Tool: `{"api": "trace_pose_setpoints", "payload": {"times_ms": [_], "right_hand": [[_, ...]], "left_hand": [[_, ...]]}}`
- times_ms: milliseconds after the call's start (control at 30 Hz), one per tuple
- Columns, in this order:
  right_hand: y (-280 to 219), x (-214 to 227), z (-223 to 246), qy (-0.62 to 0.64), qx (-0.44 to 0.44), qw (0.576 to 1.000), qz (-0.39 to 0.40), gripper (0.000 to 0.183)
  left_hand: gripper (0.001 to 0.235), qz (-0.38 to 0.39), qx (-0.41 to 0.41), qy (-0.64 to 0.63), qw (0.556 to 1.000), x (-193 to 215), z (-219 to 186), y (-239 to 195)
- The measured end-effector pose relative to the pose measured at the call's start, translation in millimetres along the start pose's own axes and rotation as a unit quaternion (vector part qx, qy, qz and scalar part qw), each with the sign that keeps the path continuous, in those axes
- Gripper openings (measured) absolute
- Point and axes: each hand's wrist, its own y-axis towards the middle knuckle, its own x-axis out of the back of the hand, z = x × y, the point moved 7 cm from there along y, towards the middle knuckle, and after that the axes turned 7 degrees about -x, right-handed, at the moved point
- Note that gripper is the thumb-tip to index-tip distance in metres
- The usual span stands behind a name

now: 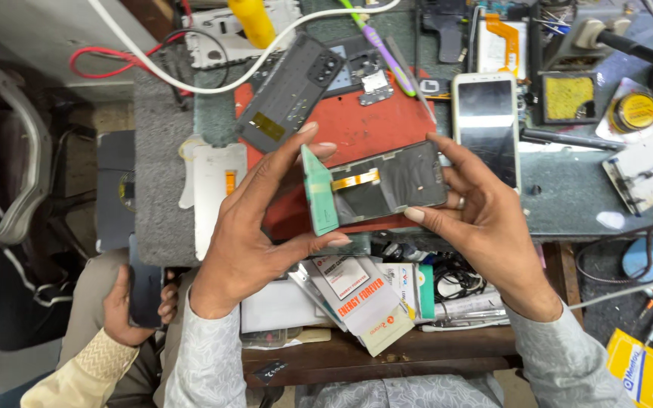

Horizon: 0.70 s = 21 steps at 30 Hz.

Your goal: The person disassembles a smartphone, removes the battery and internal components, and uses a metal tool to pry and adjust parts. They handle a replacement screen assembly and place it on the workbench.

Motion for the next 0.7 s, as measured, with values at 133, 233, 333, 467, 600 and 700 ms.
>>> {"api": "trace_pose_setpoints", "payload": {"times_ms": [133,233,333,467,600,700], "right_hand": [[-5,18,1,-0.073,-0.005,0.996,-0.042,0.073],[-16,28,8,-0.148,0.007,0.984,-0.096,0.061],[-31,38,21,-0.284,0.069,0.939,-0.183,0.048],[-45,48,33,-0.327,0.138,0.901,-0.249,0.044],[-44,46,36,-0.402,0.167,0.859,-0.269,0.069],[-40,38,33,-0.432,0.182,0.837,-0.280,0.083]], "left_hand": [[0.100,0.021,-0.035,0.021,0.999,-12,-11,18],[0.101,0.027,-0.016,0.050,0.998,-19,-15,29],[0.101,0.036,-0.006,0.054,0.998,-27,-15,36],[0.099,0.053,-0.022,0.062,0.996,-36,-15,43],[0.094,0.052,-0.029,0.060,0.996,-41,-18,46],[0.090,0.068,-0.049,0.131,0.988,-46,-22,48]]}}
